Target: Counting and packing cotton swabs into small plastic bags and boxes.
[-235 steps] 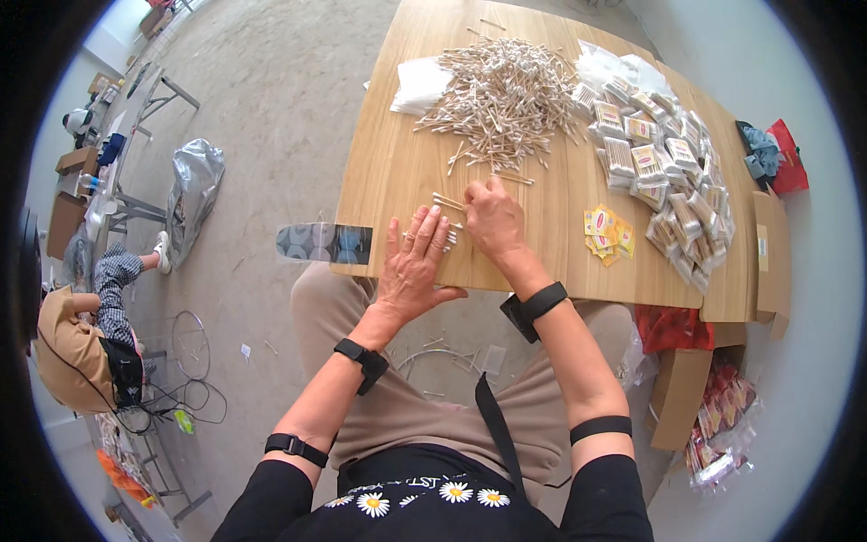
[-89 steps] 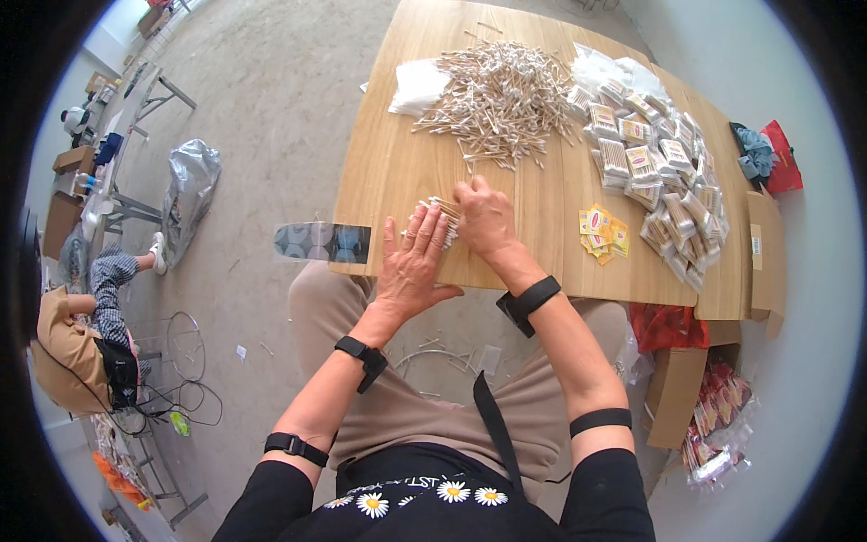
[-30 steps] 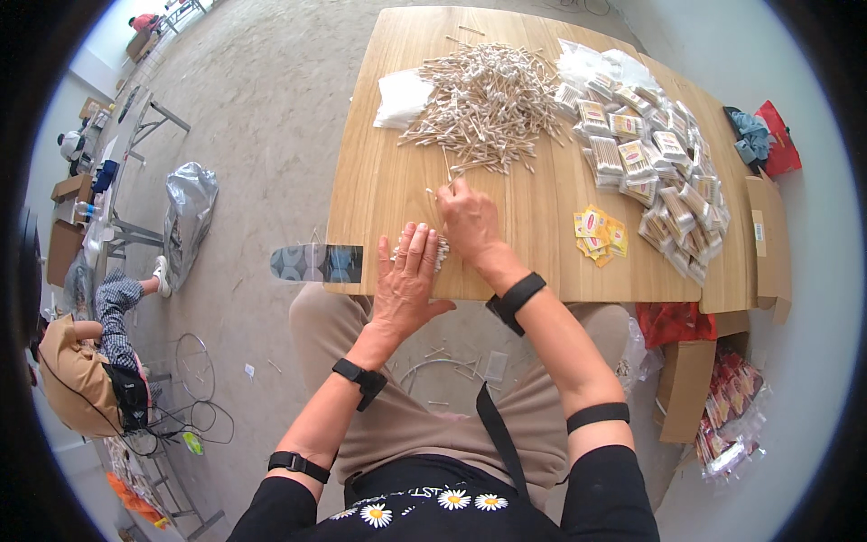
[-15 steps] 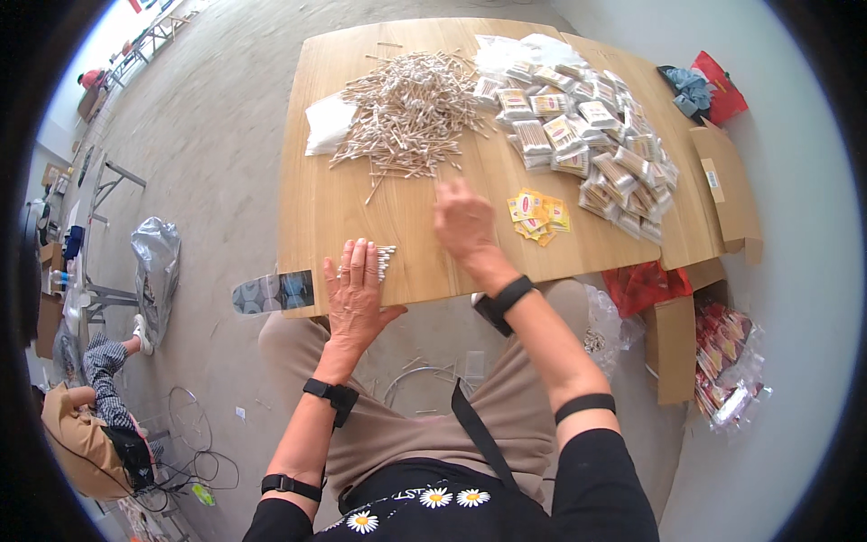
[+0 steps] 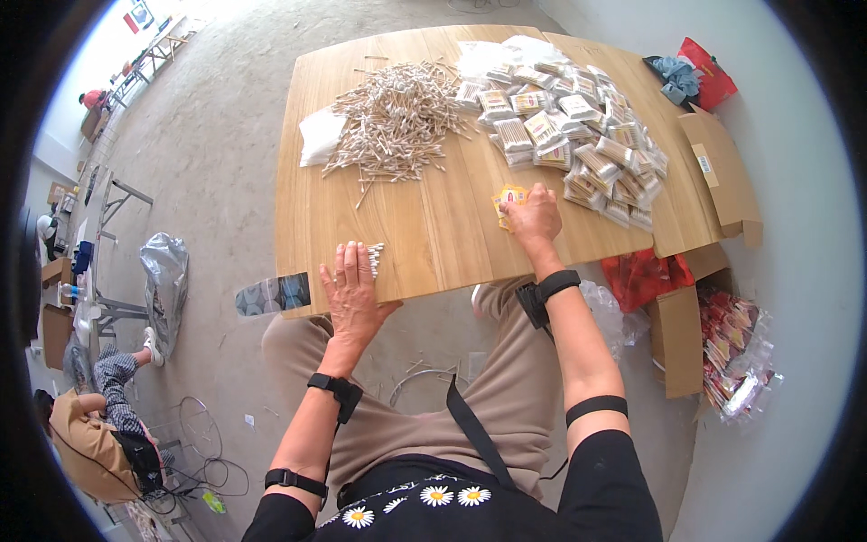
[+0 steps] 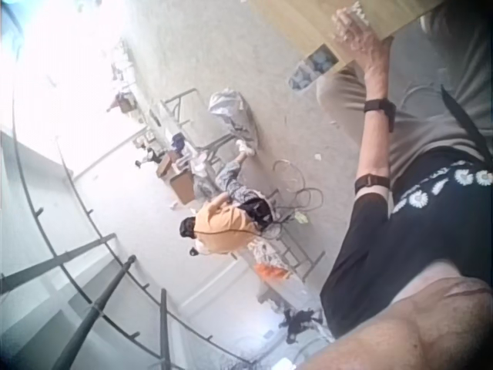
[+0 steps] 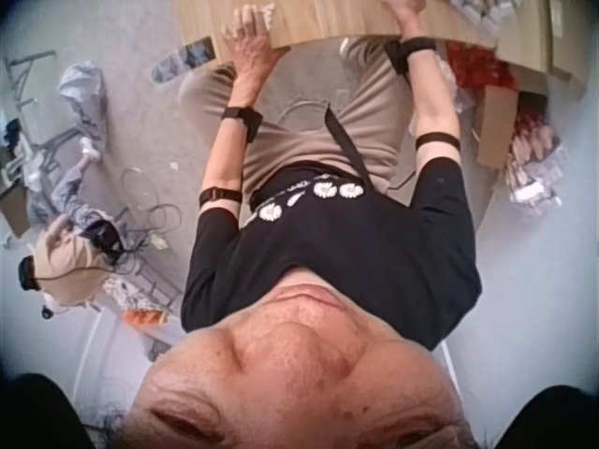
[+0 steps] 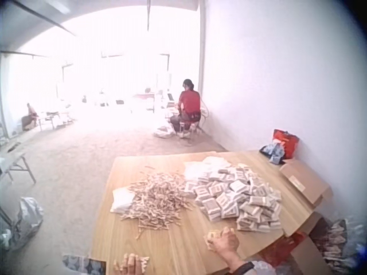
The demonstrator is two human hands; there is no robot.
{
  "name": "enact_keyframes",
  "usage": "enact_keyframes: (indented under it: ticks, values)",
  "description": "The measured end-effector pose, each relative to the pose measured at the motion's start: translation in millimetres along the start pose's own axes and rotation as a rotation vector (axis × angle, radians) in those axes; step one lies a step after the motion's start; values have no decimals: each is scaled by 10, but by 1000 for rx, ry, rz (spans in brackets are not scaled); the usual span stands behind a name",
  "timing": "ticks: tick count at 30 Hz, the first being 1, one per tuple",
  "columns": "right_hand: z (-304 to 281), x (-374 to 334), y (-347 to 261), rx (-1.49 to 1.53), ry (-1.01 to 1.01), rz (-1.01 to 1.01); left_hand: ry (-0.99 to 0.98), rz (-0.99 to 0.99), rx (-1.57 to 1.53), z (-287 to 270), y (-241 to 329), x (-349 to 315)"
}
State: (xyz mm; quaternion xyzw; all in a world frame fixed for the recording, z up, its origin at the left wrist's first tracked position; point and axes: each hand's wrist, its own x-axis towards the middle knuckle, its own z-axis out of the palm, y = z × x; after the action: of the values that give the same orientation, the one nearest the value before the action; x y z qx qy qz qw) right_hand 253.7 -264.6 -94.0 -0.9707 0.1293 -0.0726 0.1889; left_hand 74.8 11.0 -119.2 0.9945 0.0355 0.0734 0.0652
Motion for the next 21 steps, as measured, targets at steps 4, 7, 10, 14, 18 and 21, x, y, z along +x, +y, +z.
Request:
enact_keyframes:
  ticks: [4, 7, 10, 14, 18, 21]
  values:
    - [47, 18, 45, 97, 39, -8, -2, -5, -3, -11, -12, -12]
    - [98, 74, 153, 166, 78, -22, -2, -6, -12, -21, -5, -9]
    - [141, 131, 278, 284, 78, -33, -4, -7, -21, -32, 7, -6]
    - [149, 183, 366, 369, 93, -49, -11, -7, -19, -29, 6, -6]
    - [95, 230, 444, 430, 154, -153, -18, -4, -13, -32, 2, -8]
    - [45, 246, 426, 608, 69, -178, -19, -2, -10, -47, 0, -16]
